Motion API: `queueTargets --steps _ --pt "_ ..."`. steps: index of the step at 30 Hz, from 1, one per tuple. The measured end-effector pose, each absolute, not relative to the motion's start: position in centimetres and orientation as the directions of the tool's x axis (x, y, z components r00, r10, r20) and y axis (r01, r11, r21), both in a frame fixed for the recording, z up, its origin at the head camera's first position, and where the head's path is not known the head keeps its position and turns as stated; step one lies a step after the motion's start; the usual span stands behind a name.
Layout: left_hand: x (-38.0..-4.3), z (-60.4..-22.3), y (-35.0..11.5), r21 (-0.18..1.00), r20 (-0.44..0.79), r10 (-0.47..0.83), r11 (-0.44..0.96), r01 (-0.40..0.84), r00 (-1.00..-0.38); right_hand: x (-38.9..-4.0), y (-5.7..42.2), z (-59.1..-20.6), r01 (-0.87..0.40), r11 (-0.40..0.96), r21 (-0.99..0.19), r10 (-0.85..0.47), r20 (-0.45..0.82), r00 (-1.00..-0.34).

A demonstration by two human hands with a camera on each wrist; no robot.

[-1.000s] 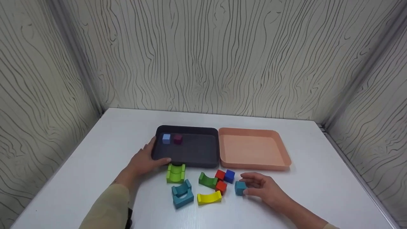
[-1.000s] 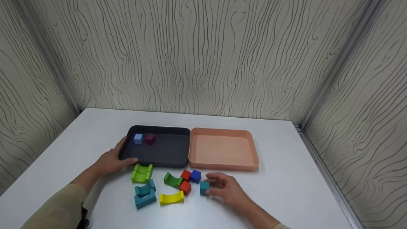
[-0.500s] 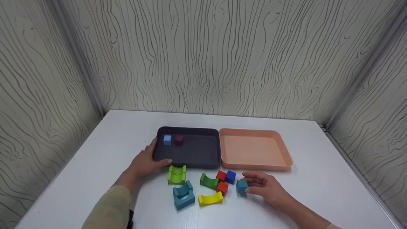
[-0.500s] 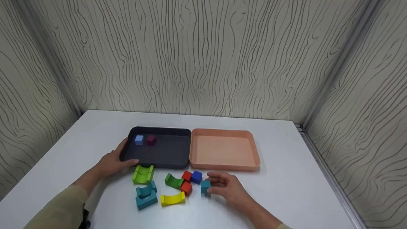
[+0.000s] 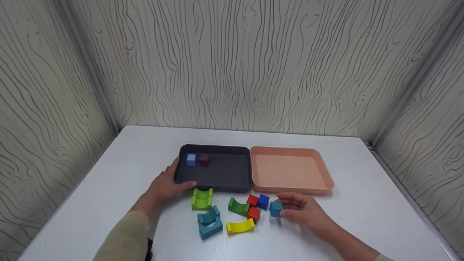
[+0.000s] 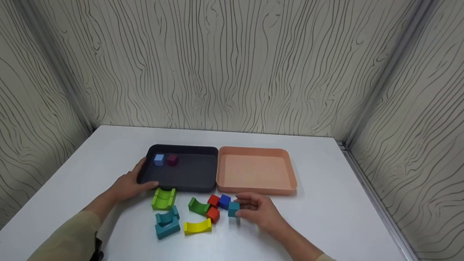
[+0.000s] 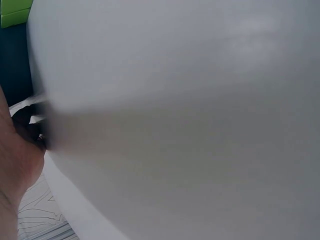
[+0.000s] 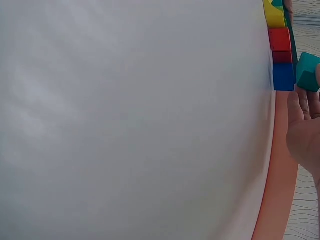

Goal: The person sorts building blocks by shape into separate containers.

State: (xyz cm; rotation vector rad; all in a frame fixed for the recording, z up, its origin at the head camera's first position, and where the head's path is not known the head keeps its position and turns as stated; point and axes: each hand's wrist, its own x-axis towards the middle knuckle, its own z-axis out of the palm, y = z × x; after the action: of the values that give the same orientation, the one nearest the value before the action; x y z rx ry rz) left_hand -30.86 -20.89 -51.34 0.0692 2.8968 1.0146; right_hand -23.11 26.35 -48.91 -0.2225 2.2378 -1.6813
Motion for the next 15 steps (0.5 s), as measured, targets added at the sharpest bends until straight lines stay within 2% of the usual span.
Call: queueTargets --steps 9,15 --pt "-30.9 -51.4 -20.9 0.629 -0.053 0.066 0.777 0.018 -0.996 -23.3 26.1 -47.9 0.04 0.233 -0.972 -0.353 -0.123 -0.928" --pt "-30.9 -51.5 -20.9 0.629 -0.05 0.064 0.777 0.018 -0.997 -23.2 25.9 -47.3 0.026 0.235 -0.972 -0.326 -0.104 -0.94"
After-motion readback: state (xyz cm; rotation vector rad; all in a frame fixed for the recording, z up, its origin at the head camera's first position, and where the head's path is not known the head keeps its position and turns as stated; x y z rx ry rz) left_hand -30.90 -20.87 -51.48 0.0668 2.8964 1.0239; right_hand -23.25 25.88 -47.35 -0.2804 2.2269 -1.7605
